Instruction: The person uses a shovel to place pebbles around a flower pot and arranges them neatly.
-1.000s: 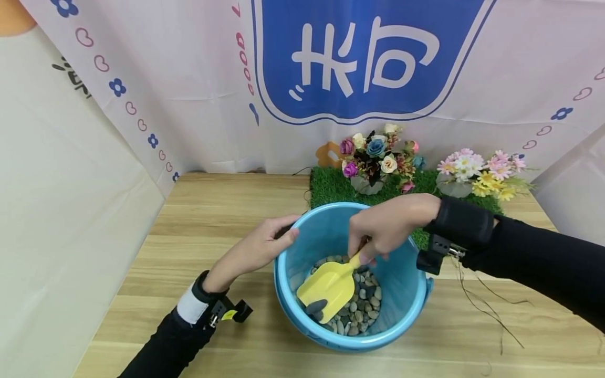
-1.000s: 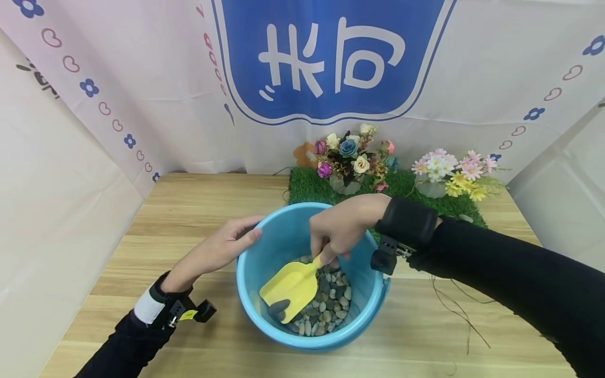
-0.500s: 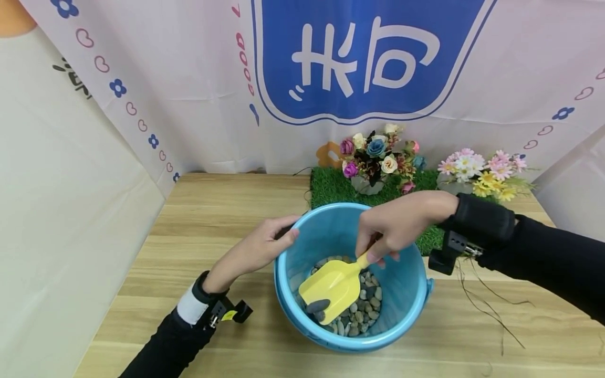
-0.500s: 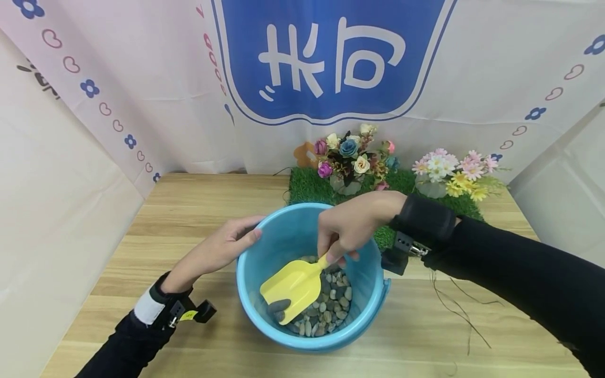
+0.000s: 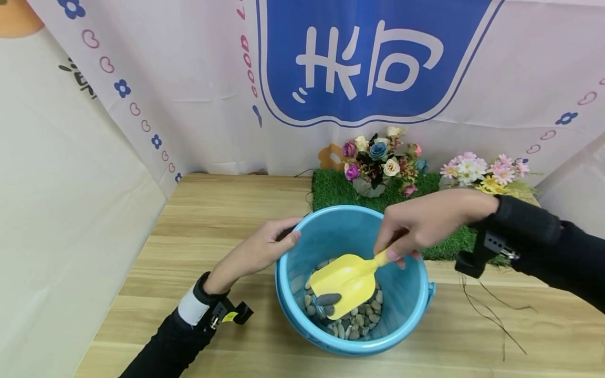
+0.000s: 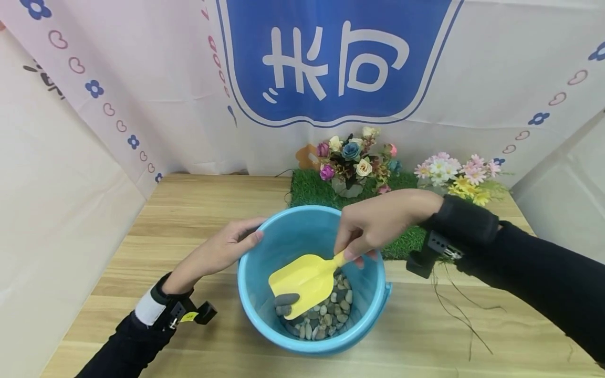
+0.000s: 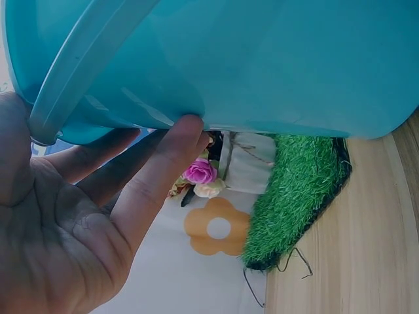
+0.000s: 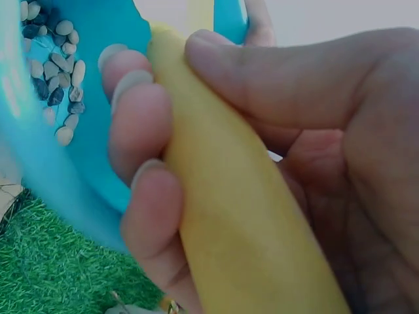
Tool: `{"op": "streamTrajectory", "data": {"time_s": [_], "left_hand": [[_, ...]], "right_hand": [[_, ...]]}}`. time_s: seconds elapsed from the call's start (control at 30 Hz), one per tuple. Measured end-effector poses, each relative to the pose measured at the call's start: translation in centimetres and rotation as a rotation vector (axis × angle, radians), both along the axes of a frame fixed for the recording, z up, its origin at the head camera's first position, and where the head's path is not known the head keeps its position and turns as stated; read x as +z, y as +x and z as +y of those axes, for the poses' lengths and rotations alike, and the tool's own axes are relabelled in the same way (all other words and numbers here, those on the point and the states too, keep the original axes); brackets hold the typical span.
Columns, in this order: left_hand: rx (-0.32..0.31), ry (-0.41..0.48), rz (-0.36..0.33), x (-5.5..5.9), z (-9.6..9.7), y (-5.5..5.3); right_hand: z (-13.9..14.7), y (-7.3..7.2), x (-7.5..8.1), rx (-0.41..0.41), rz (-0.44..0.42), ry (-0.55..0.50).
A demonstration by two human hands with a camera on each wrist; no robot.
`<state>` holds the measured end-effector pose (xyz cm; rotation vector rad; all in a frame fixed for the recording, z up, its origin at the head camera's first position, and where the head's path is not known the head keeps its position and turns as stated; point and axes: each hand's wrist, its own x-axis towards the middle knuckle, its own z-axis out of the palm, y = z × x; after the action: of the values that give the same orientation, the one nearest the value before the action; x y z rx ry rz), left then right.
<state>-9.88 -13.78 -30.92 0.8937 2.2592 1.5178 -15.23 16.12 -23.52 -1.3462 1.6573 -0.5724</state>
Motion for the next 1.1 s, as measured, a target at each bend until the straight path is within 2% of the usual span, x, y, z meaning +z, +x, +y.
{"op": "streamTrajectory", "data": {"time_s": [0.13,0.27,0.37,0.77,1.0,1.1], "left_hand": [[-0.006,-0.002,-0.003,0.1,0.0,0.0],[-0.009,-0.004,-0.02,0.2,0.0,0.1],[-0.004,-0.003,-0.023,0.2,-0.1,0.2],[0.003,0.005,-0.024,0.1,-0.1,0.3],[-0.006,0.015,-0.028,0.2,-0.1,0.3],[-0.009,0.012,-0.024,0.1,-0.2,0.2]], "right_hand": [[1.5,0.2,0.2,-0.017,-0.033,-0.045],[3.0,0.8,0.4,-0.077,-0.046,-0.02],[3.9,1.2,0.7,-0.116,-0.033,-0.015],[8.0,2.0,1.4,-0.238,0.05,-0.113],[11.2,2.1,1.4,-0.35,0.034,-0.127],[12.7,2.0,1.2,-0.365,0.046,-0.149]]}}
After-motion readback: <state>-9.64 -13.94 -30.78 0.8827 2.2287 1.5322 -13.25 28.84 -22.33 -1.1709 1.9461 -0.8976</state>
